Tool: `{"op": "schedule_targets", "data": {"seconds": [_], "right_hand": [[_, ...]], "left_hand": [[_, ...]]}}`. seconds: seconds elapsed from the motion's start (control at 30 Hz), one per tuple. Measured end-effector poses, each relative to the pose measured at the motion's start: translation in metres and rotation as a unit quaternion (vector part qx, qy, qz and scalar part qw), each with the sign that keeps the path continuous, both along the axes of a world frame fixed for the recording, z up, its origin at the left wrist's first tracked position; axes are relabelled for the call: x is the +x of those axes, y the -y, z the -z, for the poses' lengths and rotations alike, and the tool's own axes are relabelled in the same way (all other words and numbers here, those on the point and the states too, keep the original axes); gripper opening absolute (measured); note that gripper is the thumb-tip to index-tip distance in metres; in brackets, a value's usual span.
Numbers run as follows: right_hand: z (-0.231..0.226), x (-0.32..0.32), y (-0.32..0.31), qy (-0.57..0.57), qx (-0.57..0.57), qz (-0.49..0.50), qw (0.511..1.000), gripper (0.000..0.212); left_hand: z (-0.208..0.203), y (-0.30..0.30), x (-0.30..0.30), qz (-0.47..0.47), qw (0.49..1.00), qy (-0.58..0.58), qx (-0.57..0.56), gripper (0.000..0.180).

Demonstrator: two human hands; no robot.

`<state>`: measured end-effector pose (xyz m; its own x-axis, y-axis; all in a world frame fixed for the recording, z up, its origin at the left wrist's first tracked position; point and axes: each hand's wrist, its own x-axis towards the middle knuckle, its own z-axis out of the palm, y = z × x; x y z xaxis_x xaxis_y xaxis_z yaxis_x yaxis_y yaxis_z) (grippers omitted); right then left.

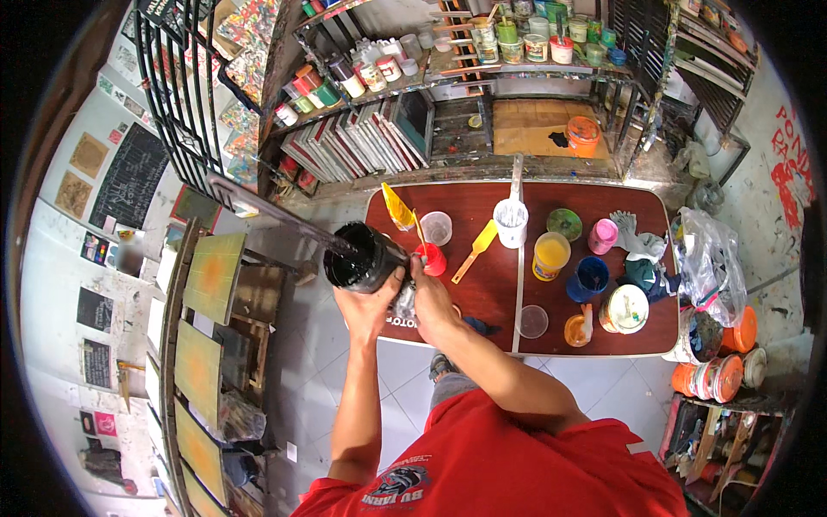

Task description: The person picks up a garment from a large plastic bag, sets it on a table with several containers of ink, and then uses a cloth to wipe down a black container and a tool.

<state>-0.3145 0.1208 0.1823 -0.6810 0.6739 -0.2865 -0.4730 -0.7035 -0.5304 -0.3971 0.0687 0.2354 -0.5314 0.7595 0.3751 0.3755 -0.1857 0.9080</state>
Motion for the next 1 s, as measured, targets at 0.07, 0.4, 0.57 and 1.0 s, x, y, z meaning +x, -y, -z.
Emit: {"op": "schedule_targets", "data": {"seconds": [0.07,0.4,0.57,1.0], "right_hand": [[0.010,0.012,-0.008,0.056,0.136,-0.054,0.988,0.055],[0.019,0.037,-0.020,0.103,0.078,-0.008,0.992,0.050],[0.017,0.020,-0.032,0.059,0.220,0.103,0.968,0.040],[-0.015,0.024,-0.069,0.038,0.123,-0.085,0.988,0.034]], "left_hand": [[-0.004,-0.002,-0.001,0.005,0.999,0.054,0.004,0.049],[0.007,-0.008,-0.012,-0.042,0.999,0.014,0.013,0.042],[0.017,-0.022,-0.004,-0.065,0.993,0.089,0.045,0.052],[-0.015,0.004,0.008,0.125,0.991,0.044,-0.016,0.097]]}}
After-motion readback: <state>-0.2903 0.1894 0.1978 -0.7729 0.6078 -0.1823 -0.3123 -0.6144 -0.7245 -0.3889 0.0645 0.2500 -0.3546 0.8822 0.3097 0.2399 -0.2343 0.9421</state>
